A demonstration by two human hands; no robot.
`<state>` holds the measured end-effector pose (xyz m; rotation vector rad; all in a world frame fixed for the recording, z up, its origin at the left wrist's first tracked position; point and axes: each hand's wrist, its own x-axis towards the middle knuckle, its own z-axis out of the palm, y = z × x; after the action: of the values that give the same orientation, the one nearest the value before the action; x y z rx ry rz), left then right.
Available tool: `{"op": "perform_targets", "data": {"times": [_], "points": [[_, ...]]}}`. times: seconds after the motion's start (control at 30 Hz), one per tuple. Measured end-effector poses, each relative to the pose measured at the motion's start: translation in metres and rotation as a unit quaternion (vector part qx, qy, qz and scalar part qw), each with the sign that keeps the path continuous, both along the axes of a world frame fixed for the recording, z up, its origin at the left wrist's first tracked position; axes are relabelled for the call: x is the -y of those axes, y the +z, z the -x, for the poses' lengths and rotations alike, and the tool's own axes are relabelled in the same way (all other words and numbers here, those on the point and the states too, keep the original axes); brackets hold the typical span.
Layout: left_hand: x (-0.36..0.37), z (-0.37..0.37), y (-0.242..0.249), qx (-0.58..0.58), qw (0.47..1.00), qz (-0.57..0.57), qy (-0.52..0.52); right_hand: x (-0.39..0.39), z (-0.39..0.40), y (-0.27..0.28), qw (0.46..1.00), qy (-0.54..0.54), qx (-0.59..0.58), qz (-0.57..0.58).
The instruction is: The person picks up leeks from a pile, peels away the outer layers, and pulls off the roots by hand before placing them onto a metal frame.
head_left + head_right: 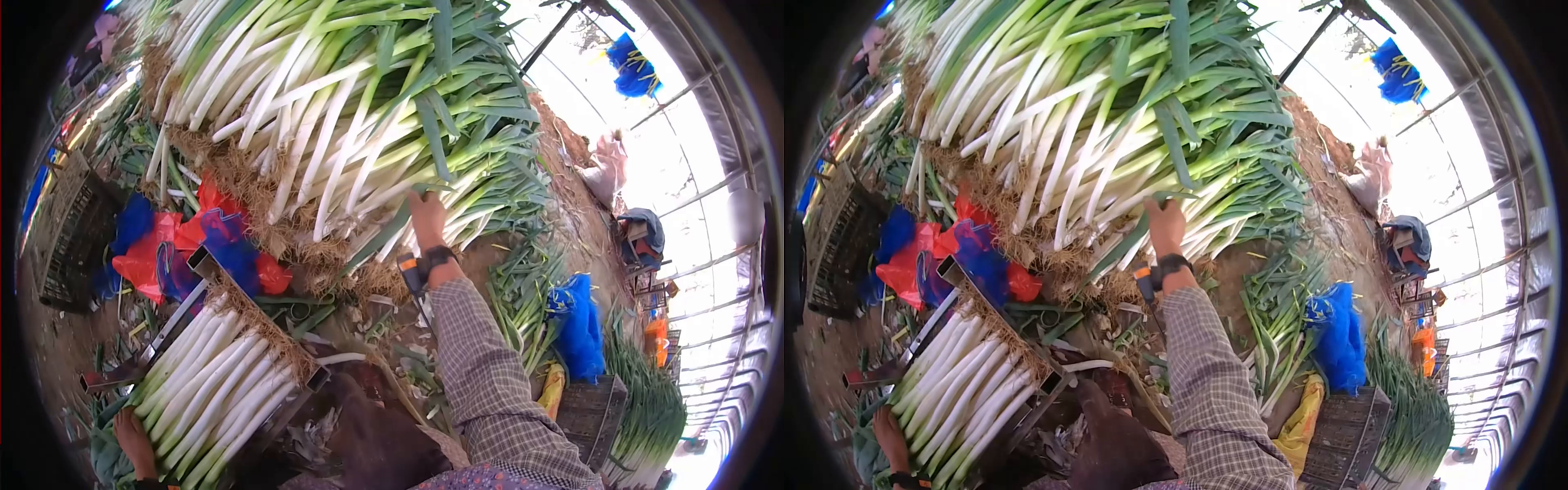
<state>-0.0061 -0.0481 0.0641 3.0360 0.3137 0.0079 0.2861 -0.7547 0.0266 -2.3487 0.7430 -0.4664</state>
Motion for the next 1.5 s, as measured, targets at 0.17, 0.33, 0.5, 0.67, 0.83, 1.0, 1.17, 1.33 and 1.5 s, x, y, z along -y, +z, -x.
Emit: {"op": "perform_targets", "data": {"times": [0.17, 0.33, 0.5, 0.67, 0.83, 1.0, 1.17, 1.33, 1.5], "points": [[0.001, 0.003, -0.002, 0.016, 1.000, -0.022, -0.005, -0.031, 0.031, 0.028, 0.843, -0.033, 0.201, -0.497], [0.014, -0.002, 0.008, 0.017, 1.000, -0.006, 0.004, -0.129, 0.034, 0.075, 0.875, 0.088, 0.291, -0.378], [0.027, 0.004, 0.002, 0.142, 0.989, 0.044, -0.017, -0.256, 0.091, 0.198, 0.835, 0.504, 0.217, -0.031], [0.029, 0.000, 0.018, 0.036, 0.999, -0.012, 0.018, -0.200, 0.078, 0.184, 0.845, 0.457, 0.041, -0.274], [0.016, -0.005, 0.007, 0.028, 1.000, 0.003, 0.009, -0.043, -0.001, 0.023, 0.839, -0.020, 0.055, -0.542], [0.010, -0.005, 0.000, 0.045, 0.999, -0.008, -0.008, -0.035, -0.046, 0.009, 0.851, -0.087, 0.076, -0.511], [0.012, -0.004, 0.004, 0.053, 0.998, 0.003, -0.015, -0.053, -0.015, 0.034, 0.781, -0.089, 0.203, -0.583], [0.011, -0.004, 0.000, 0.058, 0.998, -0.020, -0.017, -0.045, 0.068, 0.072, 0.632, -0.040, 0.293, -0.716], [-0.004, -0.007, 0.008, 0.083, 0.984, 0.149, -0.043, -0.092, 0.140, 0.183, 0.497, 0.076, 0.320, -0.803]]}}
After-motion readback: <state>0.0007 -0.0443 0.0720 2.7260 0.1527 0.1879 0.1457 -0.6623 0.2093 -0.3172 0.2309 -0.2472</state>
